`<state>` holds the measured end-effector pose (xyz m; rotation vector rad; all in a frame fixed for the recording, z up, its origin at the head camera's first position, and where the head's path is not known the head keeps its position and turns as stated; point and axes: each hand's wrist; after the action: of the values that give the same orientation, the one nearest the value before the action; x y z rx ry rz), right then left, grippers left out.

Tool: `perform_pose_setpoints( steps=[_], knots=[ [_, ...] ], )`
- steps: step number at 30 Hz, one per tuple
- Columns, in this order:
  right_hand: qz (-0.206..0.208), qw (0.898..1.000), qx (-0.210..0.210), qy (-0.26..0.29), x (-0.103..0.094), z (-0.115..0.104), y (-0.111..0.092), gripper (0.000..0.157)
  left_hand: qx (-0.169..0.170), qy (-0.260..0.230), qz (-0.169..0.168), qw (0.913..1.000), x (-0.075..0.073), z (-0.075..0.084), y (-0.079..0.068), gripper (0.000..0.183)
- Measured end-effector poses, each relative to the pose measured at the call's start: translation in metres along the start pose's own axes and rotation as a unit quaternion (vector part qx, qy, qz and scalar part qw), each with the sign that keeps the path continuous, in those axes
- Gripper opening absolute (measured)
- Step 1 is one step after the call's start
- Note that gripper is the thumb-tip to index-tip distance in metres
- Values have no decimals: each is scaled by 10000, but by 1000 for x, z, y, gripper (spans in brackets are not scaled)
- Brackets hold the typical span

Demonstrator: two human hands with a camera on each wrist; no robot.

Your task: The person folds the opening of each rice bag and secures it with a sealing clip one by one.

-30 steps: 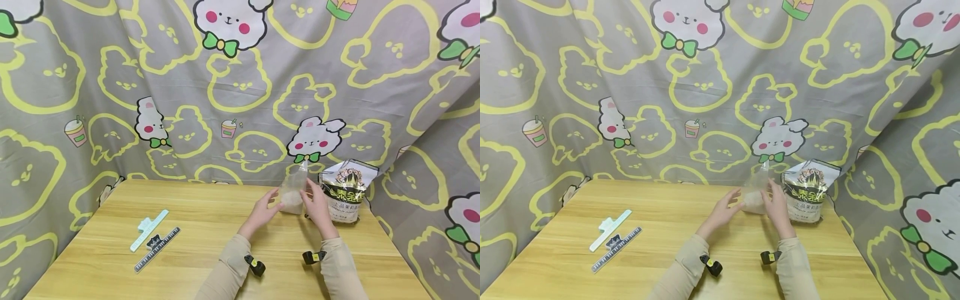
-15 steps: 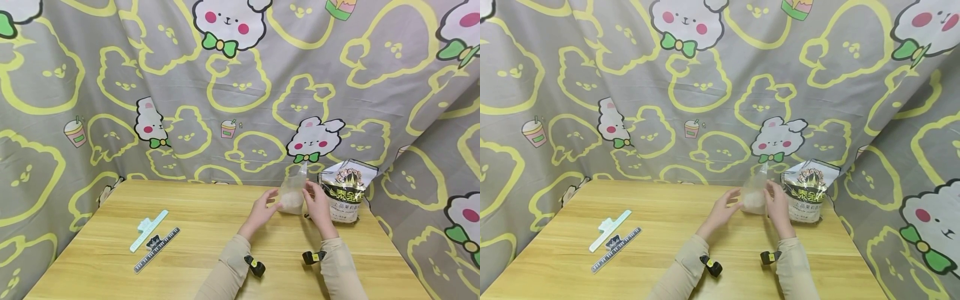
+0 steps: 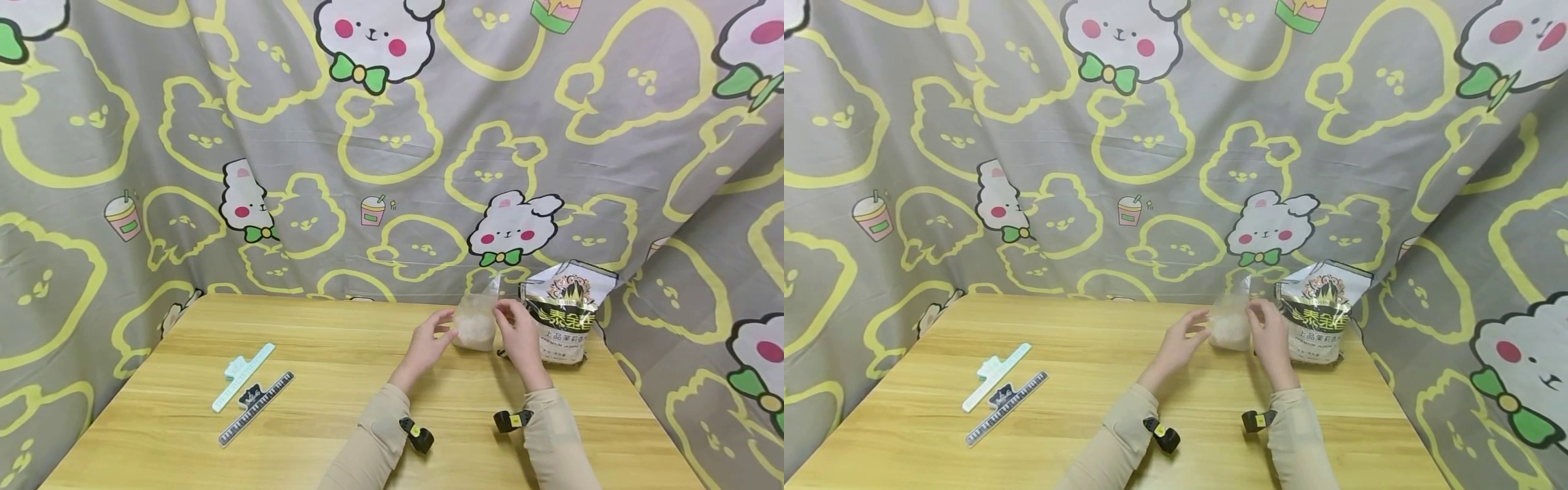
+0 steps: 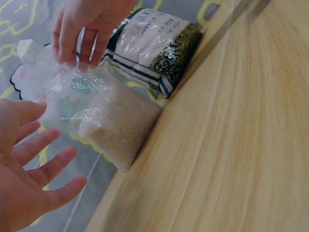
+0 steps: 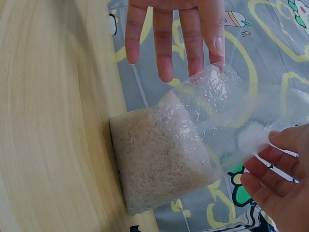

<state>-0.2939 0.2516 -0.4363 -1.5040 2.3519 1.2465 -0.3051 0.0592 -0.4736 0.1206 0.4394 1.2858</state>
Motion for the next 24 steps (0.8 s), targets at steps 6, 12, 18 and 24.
perform_pose_setpoints(
  steps=[6,12,18,24],
  knots=[
    [-37,9999,4,-97,-1,1,0,7,-14,-58,27,10000,1,-1,1,41],
    [-91,9997,189,124,-1,1,-1,7,-46,-49,40,10000,1,0,0,41],
    [-120,9982,400,437,-1,-1,-2,7,-59,-48,125,9999,0,0,0,39],
    [-159,9964,484,678,-1,-4,-2,8,-67,28,163,9998,-1,-3,1,39]
  ],
)
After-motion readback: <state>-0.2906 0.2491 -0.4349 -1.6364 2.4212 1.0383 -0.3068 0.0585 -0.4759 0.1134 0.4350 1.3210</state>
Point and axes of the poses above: each hand's wrist, its own y-axis towards the middle knuckle, its own x-axis out of the palm, z = x × y, and after that the axes turned 1 degree about -y, right-handed
